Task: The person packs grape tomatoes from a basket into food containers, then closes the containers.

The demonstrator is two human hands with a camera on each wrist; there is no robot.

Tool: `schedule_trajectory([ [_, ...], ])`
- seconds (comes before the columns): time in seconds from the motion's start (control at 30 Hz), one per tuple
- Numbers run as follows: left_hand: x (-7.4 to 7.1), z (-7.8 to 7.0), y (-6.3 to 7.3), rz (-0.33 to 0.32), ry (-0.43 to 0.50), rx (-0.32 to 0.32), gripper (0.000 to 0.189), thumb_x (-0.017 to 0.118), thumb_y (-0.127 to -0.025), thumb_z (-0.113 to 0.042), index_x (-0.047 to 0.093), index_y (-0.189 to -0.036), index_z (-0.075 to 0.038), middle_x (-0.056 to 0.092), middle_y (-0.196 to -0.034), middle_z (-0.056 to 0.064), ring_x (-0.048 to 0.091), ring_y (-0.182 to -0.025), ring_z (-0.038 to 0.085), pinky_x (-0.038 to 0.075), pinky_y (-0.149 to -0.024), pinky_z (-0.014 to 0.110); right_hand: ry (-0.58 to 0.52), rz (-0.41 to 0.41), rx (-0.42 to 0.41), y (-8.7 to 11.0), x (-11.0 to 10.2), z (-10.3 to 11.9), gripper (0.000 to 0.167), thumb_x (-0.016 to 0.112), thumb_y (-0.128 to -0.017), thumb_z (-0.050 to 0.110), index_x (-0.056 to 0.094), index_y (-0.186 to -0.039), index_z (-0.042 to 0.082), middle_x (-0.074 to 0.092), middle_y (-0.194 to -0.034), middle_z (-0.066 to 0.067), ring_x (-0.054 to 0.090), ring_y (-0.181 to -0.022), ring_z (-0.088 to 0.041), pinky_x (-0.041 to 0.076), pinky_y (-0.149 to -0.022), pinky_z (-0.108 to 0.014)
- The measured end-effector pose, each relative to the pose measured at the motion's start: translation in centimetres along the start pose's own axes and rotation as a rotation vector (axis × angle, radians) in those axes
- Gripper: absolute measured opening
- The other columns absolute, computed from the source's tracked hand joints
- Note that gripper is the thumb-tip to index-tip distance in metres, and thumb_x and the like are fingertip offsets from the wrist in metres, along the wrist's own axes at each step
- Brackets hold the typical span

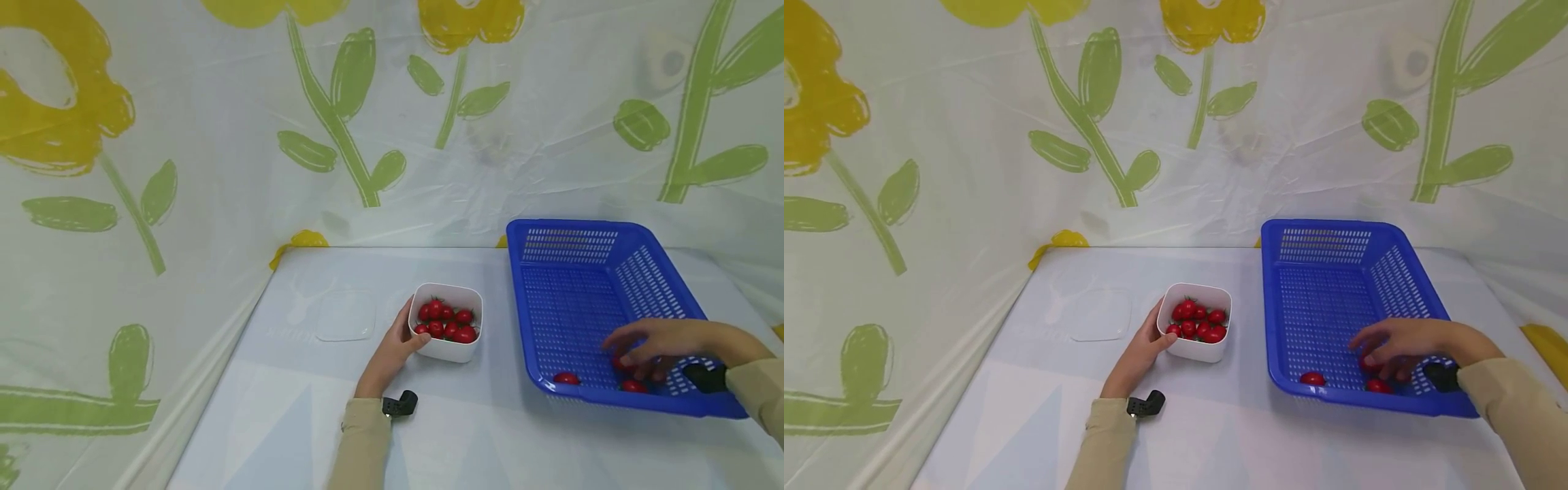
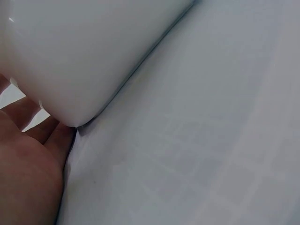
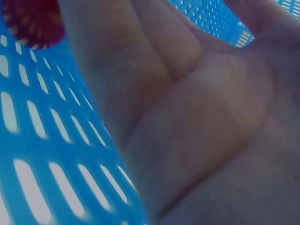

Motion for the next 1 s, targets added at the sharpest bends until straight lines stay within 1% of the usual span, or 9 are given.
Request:
schedule_trajectory([
  [0.23,-0.6,1.7,-0.9,-0.037,-0.014,-0.008,0.068,0.059,-0.086,-0.021,0.020,-0.138,-0.041,0.025,-0.140,-0.017,0.022,-0.130,0.009,0.027,-0.102,0.034,0.050,-0.034,-0.013,-0.4,-0.3,0.3,0.048,0.060,-0.084,0.017,0.046,-0.124,-0.004,0.048,-0.117,-0.023,0.055,-0.089,-0.029,0.051,-0.069,-0.042],
  [0.33,-0.5,2.2,-0.9,-0.036,-0.011,-0.009,0.068,0.059,-0.085,-0.022,0.021,-0.137,-0.043,0.026,-0.140,-0.016,0.024,-0.130,0.011,0.030,-0.101,0.035,0.049,-0.033,-0.011,-0.4,-0.3,0.2,0.048,0.061,-0.083,0.015,0.046,-0.124,-0.005,0.047,-0.119,-0.024,0.055,-0.087,-0.028,0.051,-0.068,-0.041],
  [0.47,-0.3,2.3,-0.6,-0.031,-0.013,-0.011,0.067,0.059,-0.086,-0.023,0.021,-0.138,-0.042,0.026,-0.141,-0.013,0.025,-0.130,0.016,0.033,-0.099,0.038,0.062,-0.005,-0.060,-0.5,-0.2,0.0,0.046,0.058,-0.084,0.013,0.045,-0.124,-0.007,0.049,-0.115,-0.023,0.055,-0.077,-0.027,0.050,-0.062,-0.037],
  [0.53,-0.3,2.3,-0.5,-0.033,-0.020,-0.012,0.067,0.059,-0.086,-0.024,0.021,-0.138,-0.042,0.026,-0.141,-0.013,0.026,-0.130,0.016,0.033,-0.099,0.038,0.083,0.002,-0.094,-0.6,-0.2,-0.1,0.045,0.057,-0.085,0.012,0.045,-0.123,-0.008,0.050,-0.111,-0.022,0.056,-0.071,-0.028,0.050,-0.059,-0.036],
  [0.67,-0.1,1.6,-0.3,-0.021,-0.003,-0.015,0.068,0.059,-0.086,-0.024,0.021,-0.139,-0.039,0.026,-0.142,-0.010,0.025,-0.130,0.017,0.031,-0.100,0.036,0.149,-0.029,-0.101,-0.8,-0.3,-0.4,0.038,0.060,-0.083,0.014,0.052,-0.116,-0.004,0.052,-0.105,-0.017,0.054,-0.076,-0.027,0.051,-0.060,-0.034],
  [0.77,0.0,0.5,0.0,-0.007,0.008,-0.009,0.071,0.061,-0.085,-0.027,0.019,-0.142,-0.033,0.024,-0.144,-0.005,0.023,-0.131,0.020,0.030,-0.101,0.036,0.170,-0.065,-0.075,-1.0,-0.4,-0.6,0.029,0.063,-0.081,0.015,0.055,-0.105,0.001,0.052,-0.100,-0.014,0.051,-0.083,-0.026,0.050,-0.063,-0.034],
  [0.83,0.1,-0.2,0.2,-0.002,0.014,-0.003,0.073,0.062,-0.084,-0.029,0.018,-0.143,-0.029,0.024,-0.144,-0.002,0.022,-0.131,0.022,0.030,-0.101,0.037,0.161,-0.073,-0.065,-1.2,-0.4,-0.7,0.026,0.063,-0.080,0.014,0.055,-0.101,0.001,0.051,-0.098,-0.013,0.052,-0.082,-0.026,0.051,-0.063,-0.036],
  [0.93,0.2,-0.5,0.4,-0.008,-0.001,-0.004,0.076,0.062,-0.082,-0.036,0.018,-0.143,-0.026,0.024,-0.144,0.000,0.023,-0.131,0.023,0.032,-0.100,0.037,0.154,-0.100,-0.044,-1.3,-0.4,-0.6,0.027,0.064,-0.080,0.015,0.055,-0.101,0.001,0.051,-0.098,-0.013,0.053,-0.079,-0.026,0.050,-0.062,-0.036],
  [1.0,0.2,-0.6,0.4,-0.011,-0.007,-0.006,0.077,0.062,-0.082,-0.037,0.018,-0.143,-0.026,0.024,-0.144,0.000,0.023,-0.131,0.023,0.032,-0.099,0.037,0.173,-0.122,-0.042,-1.3,-0.4,-0.4,0.030,0.065,-0.080,0.016,0.055,-0.103,0.001,0.053,-0.099,-0.012,0.053,-0.079,-0.025,0.050,-0.063,-0.036],
])
Point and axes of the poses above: each hand's wrist, its own y-axis away from the middle knuckle, its own x-axis out of the palm, z = x × y, the point moved 2 cm from there along -y, towards the middle knuckle
